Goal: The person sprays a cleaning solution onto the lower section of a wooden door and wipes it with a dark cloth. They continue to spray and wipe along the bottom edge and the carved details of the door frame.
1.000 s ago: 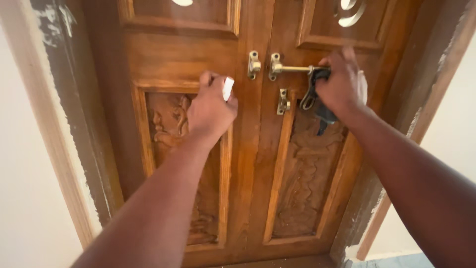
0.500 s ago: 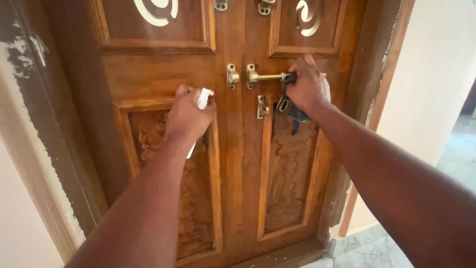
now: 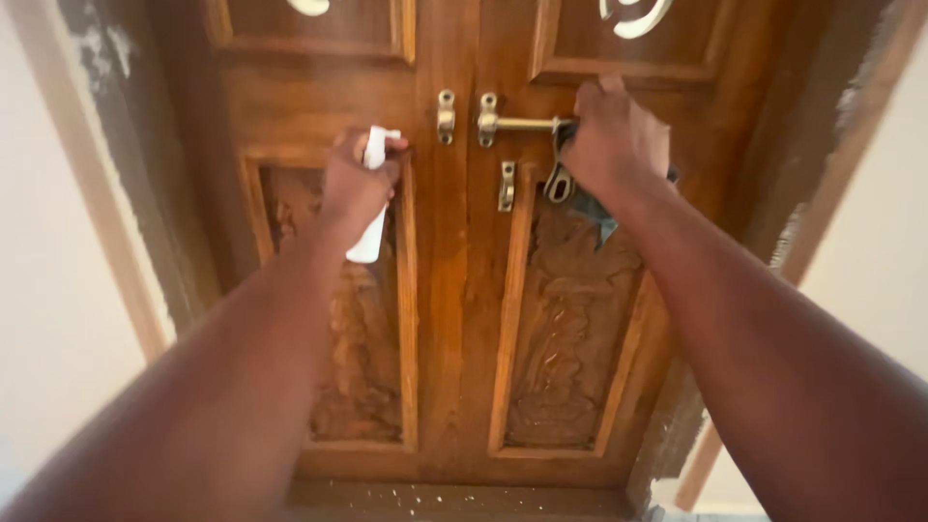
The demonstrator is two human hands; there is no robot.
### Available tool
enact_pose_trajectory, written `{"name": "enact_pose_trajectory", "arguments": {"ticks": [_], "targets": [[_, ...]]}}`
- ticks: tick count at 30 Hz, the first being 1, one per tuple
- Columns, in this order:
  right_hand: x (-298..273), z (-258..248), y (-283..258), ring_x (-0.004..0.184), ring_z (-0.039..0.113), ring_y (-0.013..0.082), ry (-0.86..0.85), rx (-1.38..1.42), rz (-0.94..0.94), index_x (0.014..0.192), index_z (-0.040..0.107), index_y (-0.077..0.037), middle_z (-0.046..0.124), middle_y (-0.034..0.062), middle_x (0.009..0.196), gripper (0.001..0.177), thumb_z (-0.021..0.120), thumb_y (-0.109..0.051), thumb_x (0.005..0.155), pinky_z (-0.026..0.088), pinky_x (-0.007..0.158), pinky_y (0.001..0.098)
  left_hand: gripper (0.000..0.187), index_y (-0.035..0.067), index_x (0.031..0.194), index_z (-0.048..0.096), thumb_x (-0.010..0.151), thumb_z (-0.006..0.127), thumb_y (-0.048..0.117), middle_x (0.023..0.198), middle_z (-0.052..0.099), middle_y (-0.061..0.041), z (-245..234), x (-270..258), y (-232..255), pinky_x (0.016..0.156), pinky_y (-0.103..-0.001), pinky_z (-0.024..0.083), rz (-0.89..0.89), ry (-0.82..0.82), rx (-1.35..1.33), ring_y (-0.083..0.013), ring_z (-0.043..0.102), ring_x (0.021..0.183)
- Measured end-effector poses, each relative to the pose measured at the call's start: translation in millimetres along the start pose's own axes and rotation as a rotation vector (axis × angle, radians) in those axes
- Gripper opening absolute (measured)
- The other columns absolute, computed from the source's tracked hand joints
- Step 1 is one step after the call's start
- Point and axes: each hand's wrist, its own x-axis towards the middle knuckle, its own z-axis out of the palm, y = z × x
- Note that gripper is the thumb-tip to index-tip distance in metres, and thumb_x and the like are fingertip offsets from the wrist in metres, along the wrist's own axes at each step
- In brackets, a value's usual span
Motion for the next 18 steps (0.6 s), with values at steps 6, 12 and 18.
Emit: {"name": "enact_pose_trajectory", "arguments": {"ticks": [6,12,18], "targets": [[11,34,4,0.093,0.069,0.0378,0.063,-0.106,-0.026,0.123,0.063,-0.005,0.057,0.0119,0.132,0.031,0.066,-0.011,0.093,0.058,0.066,0.0535,0.033,0.009,0.119,0.06,0.087,0.061,0.0,0.112,0.074,0.002,0,-4,-1,0.057,-0.025,0.054,-0.089,-0.034,-0.19,-0.009,0.06,0.064],[1,31,3,0.094,0.066,0.0373,0.115,-0.138,-0.006,0.114,0.068,-0.005,0.059,0.0128,0.129,0.026,0.07,-0.015,0.089,0.056,0.065,0.0522,0.036,0.006,0.12,0.054,0.085,0.065,0.001,0.114,0.073,-0.003,0,-1,6,0.058,-0.026,0.054,-0.056,-0.074,-0.214,-0.0102,0.062,0.066],[5,21,-8,0.097,0.068,0.0339,0.09,-0.156,0.067,0.116,0.071,-0.009,0.066,0.0104,0.124,0.024,0.071,-0.017,0.093,0.056,0.067,0.0532,0.033,0.002,0.122,0.059,0.09,0.066,0.003,0.122,0.066,-0.004,-11,4,-20,0.061,-0.027,0.056,0.026,-0.163,-0.194,-0.0102,0.063,0.072]]}}
